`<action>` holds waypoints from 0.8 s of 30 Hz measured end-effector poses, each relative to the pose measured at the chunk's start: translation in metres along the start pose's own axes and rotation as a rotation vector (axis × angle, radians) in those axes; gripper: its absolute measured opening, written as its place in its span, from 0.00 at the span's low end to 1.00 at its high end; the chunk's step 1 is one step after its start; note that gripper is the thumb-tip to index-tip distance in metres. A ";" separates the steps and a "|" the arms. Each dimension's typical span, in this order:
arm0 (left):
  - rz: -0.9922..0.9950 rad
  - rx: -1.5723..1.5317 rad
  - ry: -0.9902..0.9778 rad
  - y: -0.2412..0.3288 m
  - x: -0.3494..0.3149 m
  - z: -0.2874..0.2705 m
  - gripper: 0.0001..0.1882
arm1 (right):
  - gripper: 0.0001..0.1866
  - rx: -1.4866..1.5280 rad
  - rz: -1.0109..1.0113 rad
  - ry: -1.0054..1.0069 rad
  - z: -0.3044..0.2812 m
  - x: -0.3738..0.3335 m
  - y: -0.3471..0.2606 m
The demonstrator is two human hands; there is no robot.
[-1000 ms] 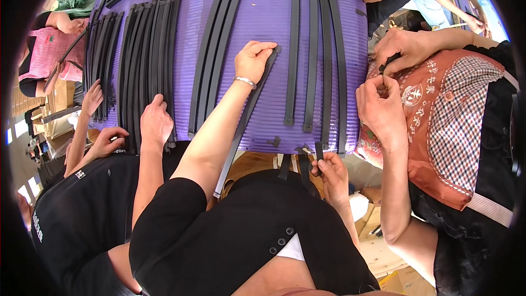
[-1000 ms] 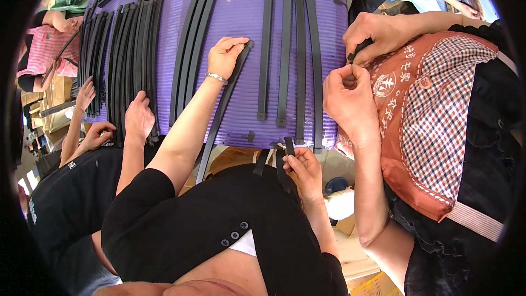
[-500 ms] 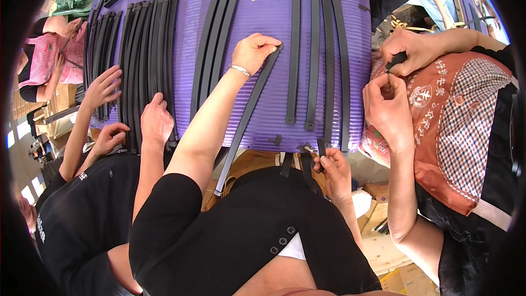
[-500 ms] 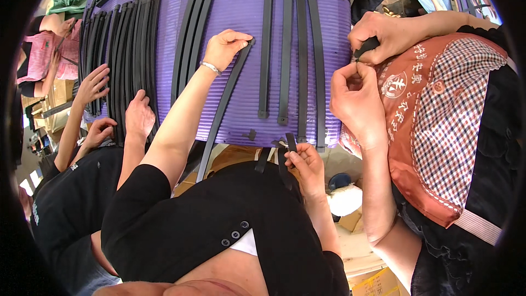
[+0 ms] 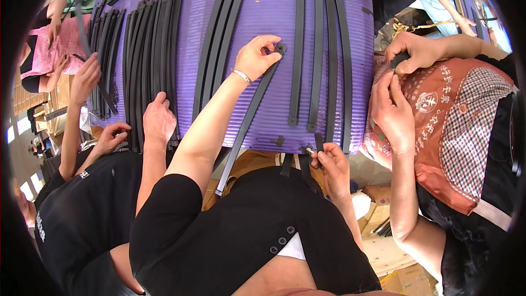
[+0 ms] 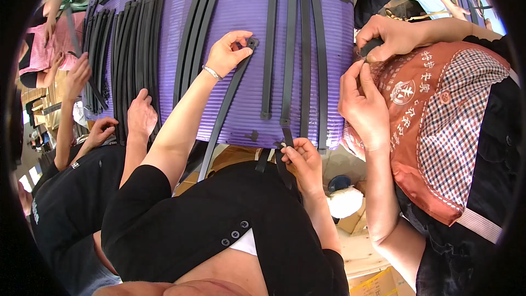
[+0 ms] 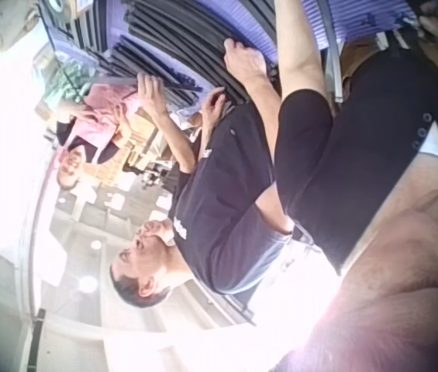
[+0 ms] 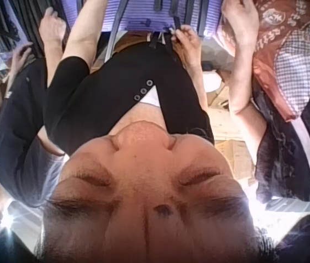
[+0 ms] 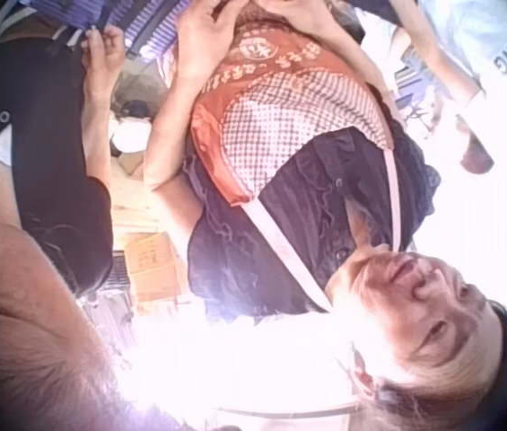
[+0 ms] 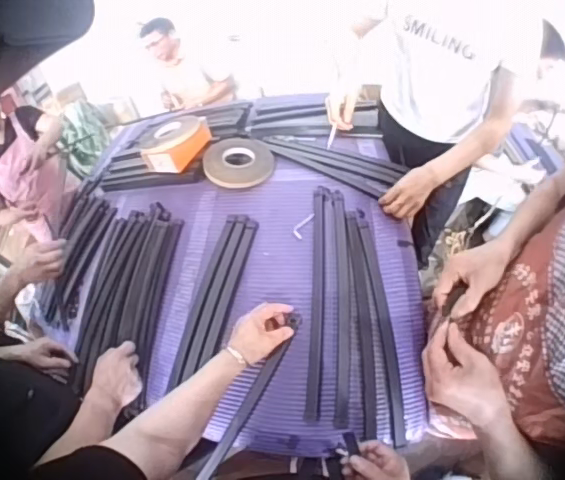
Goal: The person attaches small caps onto the ends of metal bars by hand on a workbench.
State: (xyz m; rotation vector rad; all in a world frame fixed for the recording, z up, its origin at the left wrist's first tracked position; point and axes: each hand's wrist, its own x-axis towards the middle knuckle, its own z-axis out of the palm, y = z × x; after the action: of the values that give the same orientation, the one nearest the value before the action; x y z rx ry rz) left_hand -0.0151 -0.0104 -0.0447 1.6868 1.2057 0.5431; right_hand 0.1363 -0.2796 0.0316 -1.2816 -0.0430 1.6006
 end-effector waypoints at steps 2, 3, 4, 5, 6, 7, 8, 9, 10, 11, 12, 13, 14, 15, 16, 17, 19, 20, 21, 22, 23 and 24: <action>0.066 0.056 0.110 0.000 -0.006 0.004 0.18 | 0.08 -0.017 -0.034 -0.006 0.002 0.003 0.002; 0.070 0.053 0.112 0.002 -0.009 0.008 0.18 | 0.08 -0.031 -0.066 -0.012 0.002 0.004 0.003; 0.100 0.085 0.187 0.008 -0.013 0.011 0.17 | 0.08 -0.035 -0.068 -0.014 0.003 0.005 0.004; 0.130 0.117 0.263 0.011 -0.015 0.012 0.16 | 0.08 -0.033 -0.067 -0.013 0.003 0.005 0.005; 0.133 0.115 0.267 0.010 -0.016 0.012 0.16 | 0.08 -0.031 -0.067 -0.011 0.004 0.005 0.006; 0.095 0.090 0.268 0.006 -0.015 0.014 0.15 | 0.08 -0.035 -0.073 -0.013 0.005 0.006 0.007; 0.058 0.064 0.269 0.002 -0.014 0.015 0.14 | 0.08 -0.032 -0.074 -0.015 0.006 0.005 0.009; 0.063 0.060 0.273 0.000 -0.012 0.015 0.14 | 0.08 -0.030 -0.075 -0.017 0.007 0.005 0.010; 0.050 0.022 0.289 -0.001 -0.010 0.016 0.13 | 0.08 -0.035 -0.081 -0.019 0.006 0.005 0.012; 0.037 -0.017 0.305 -0.002 -0.008 0.015 0.13 | 0.08 -0.029 -0.073 -0.020 0.006 0.004 0.014; 0.043 -0.021 0.309 -0.003 -0.008 0.014 0.13 | 0.08 -0.023 -0.065 -0.021 0.007 0.003 0.016; 0.046 0.001 0.285 -0.002 -0.007 0.013 0.12 | 0.08 -0.027 -0.072 -0.020 0.007 0.002 0.018; 0.049 0.023 0.262 0.000 -0.007 0.011 0.11 | 0.08 -0.036 -0.086 -0.020 0.008 0.001 0.020; 0.056 0.017 0.263 0.000 -0.007 0.010 0.11 | 0.08 -0.044 -0.100 -0.020 0.009 0.001 0.022; 0.031 0.017 0.246 0.001 -0.008 0.008 0.10 | 0.08 -0.044 -0.106 -0.016 0.011 -0.001 0.026; 0.005 0.017 0.229 0.002 -0.009 0.005 0.10 | 0.08 -0.051 -0.119 -0.008 0.014 -0.003 0.029; -0.079 -0.032 0.161 0.006 -0.008 -0.003 0.09 | 0.07 -0.056 -0.133 0.002 0.018 -0.007 0.035; -0.170 -0.077 0.097 0.007 -0.008 -0.006 0.09 | 0.07 -0.046 -0.126 0.001 0.020 -0.008 0.038; -0.170 -0.074 0.093 0.005 -0.006 -0.008 0.09 | 0.07 -0.035 -0.117 -0.001 0.021 -0.009 0.040; -0.172 -0.048 0.056 0.005 0.000 -0.007 0.08 | 0.07 -0.038 -0.116 -0.003 0.018 -0.007 0.038; -0.176 -0.021 0.019 0.006 0.004 -0.005 0.08 | 0.07 -0.043 -0.105 -0.011 0.015 -0.005 0.036; -0.179 -0.021 0.023 0.007 0.006 -0.002 0.08 | 0.07 -0.048 -0.093 -0.019 0.011 -0.002 0.032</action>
State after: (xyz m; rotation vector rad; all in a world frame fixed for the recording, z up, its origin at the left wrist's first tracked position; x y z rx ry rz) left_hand -0.0112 -0.0040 -0.0389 1.5400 1.3481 0.4648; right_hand 0.1062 -0.2904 0.0191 -1.2832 -0.1518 1.5407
